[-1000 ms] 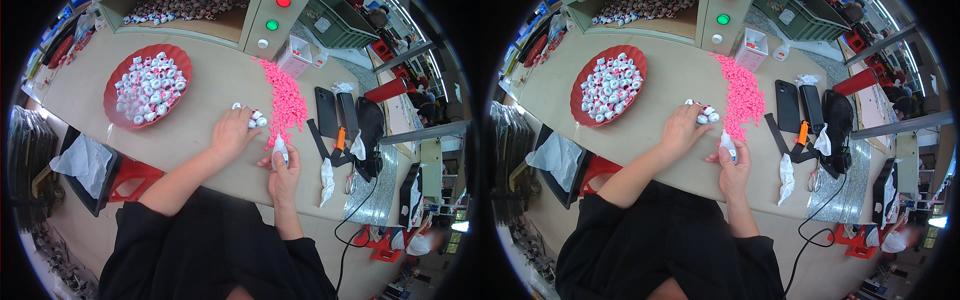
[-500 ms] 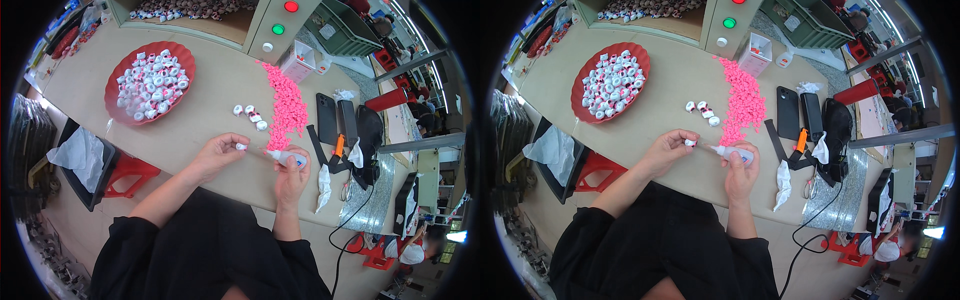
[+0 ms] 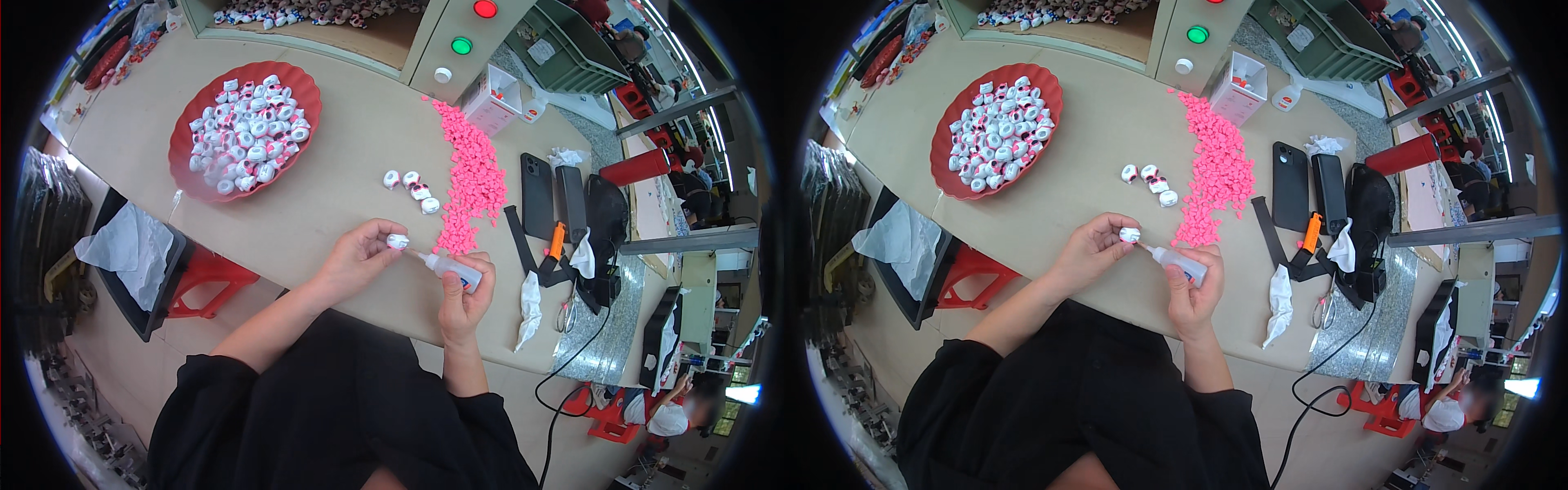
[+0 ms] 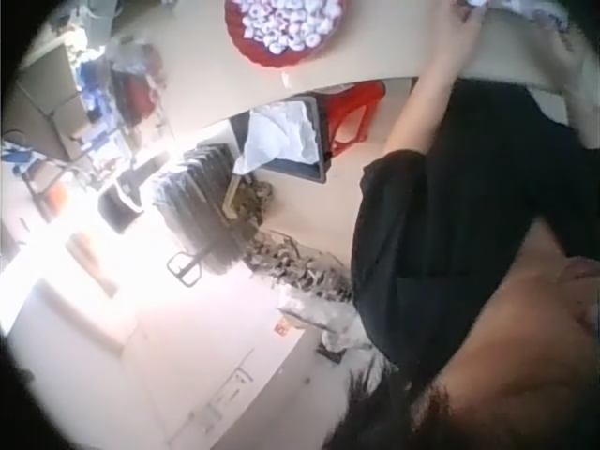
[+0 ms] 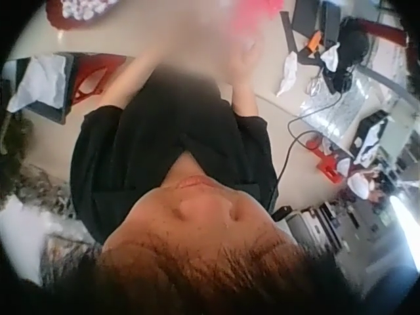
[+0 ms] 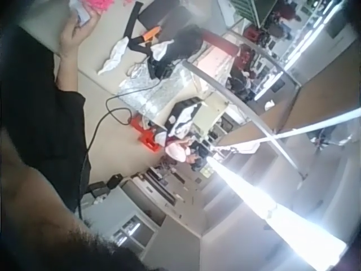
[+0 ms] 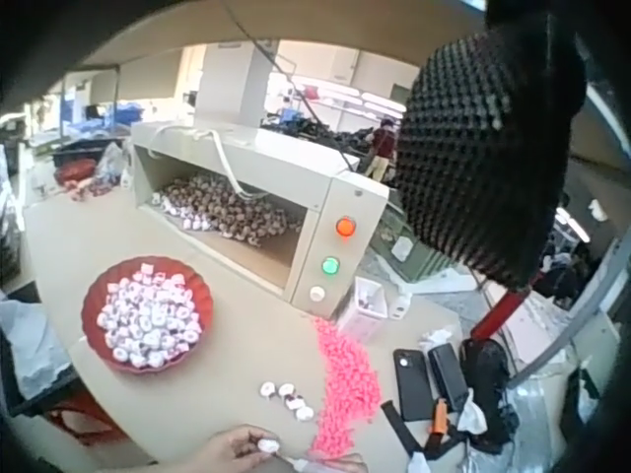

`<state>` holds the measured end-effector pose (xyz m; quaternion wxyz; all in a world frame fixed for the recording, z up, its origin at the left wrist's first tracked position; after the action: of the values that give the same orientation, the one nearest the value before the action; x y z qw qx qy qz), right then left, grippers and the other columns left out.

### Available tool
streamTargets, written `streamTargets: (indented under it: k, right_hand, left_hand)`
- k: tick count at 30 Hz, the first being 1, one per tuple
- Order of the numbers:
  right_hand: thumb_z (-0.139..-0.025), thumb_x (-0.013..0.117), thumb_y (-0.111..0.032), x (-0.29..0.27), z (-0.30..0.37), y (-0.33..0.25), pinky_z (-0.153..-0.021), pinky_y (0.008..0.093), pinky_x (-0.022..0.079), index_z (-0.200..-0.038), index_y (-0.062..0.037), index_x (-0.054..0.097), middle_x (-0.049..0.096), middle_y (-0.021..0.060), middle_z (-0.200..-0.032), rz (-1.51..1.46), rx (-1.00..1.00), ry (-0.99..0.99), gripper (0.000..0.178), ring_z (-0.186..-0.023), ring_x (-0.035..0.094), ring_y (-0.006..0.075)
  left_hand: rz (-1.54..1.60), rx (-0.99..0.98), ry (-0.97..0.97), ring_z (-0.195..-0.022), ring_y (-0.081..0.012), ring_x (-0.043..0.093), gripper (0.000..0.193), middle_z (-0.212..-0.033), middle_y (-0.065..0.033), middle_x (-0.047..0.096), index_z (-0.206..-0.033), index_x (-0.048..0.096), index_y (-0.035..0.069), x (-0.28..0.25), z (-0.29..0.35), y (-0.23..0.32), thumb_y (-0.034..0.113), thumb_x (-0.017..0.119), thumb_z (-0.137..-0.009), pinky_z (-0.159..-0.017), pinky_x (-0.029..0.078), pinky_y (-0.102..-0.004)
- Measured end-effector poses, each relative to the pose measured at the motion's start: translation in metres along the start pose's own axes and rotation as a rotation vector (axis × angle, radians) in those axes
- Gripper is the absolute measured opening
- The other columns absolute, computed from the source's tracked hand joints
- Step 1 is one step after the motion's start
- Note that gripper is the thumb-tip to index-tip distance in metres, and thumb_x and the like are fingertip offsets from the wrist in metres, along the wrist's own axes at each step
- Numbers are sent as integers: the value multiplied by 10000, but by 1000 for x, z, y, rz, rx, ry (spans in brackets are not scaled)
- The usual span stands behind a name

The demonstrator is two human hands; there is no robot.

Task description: The person applies glue from a bottle to small white plastic toy heads, then assembles them with pink bows at a factory workbench.

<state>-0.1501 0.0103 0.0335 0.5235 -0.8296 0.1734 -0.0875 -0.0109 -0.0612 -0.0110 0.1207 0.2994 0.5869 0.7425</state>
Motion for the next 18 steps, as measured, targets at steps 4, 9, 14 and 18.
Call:
streamTargets:
  k: [4, 9, 14, 18]
  right_hand:
    - [-792, 568, -93, -1, 0, 2, -594, 212, 353, -915, 5, 445, 458, 91, -825, -2, -7, 14, 200, -678, 418, 121]
    - [-800, 561, -112, 0, 0, 3, -597, 205, 358, -928, -5, 438, 446, 79, -830, 35, -6, -28, 208, -695, 427, 116]
    - [-813, 550, -130, -1, 0, 4, -601, 191, 365, -943, -15, 430, 426, 68, -850, 73, -20, -49, 211, -711, 437, 106]
    - [-799, 564, -110, 0, 0, 3, -608, 207, 363, -924, -5, 439, 446, 80, -829, 57, -7, -25, 205, -701, 431, 120]
  left_hand:
    - [-15, -13, 9, -874, -79, 520, 245, -969, -43, 503, -1053, 456, -28, 1, 0, 2, -24, 502, -813, -766, 437, -206]
    - [-30, -3, 14, -882, -83, 524, 249, -977, -47, 510, -1060, 463, -30, 0, 0, 0, -25, 500, -813, -770, 439, -205]
    - [-38, -20, 18, -879, -86, 529, 250, -974, -49, 516, -1063, 468, -31, 1, 0, 0, -17, 502, -816, -768, 440, -204]
    - [-30, -17, 13, -876, -89, 533, 249, -973, -50, 517, -1064, 467, -33, 0, 0, 0, -12, 501, -818, -767, 441, -205]
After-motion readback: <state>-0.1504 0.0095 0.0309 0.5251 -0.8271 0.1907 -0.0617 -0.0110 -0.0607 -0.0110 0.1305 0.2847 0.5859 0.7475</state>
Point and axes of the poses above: each hand's wrist, its own z-axis away from the middle knuckle, its own x-axis out of the palm, y = z × x, the point moved 5 cm from there along -z, towards the middle knuckle
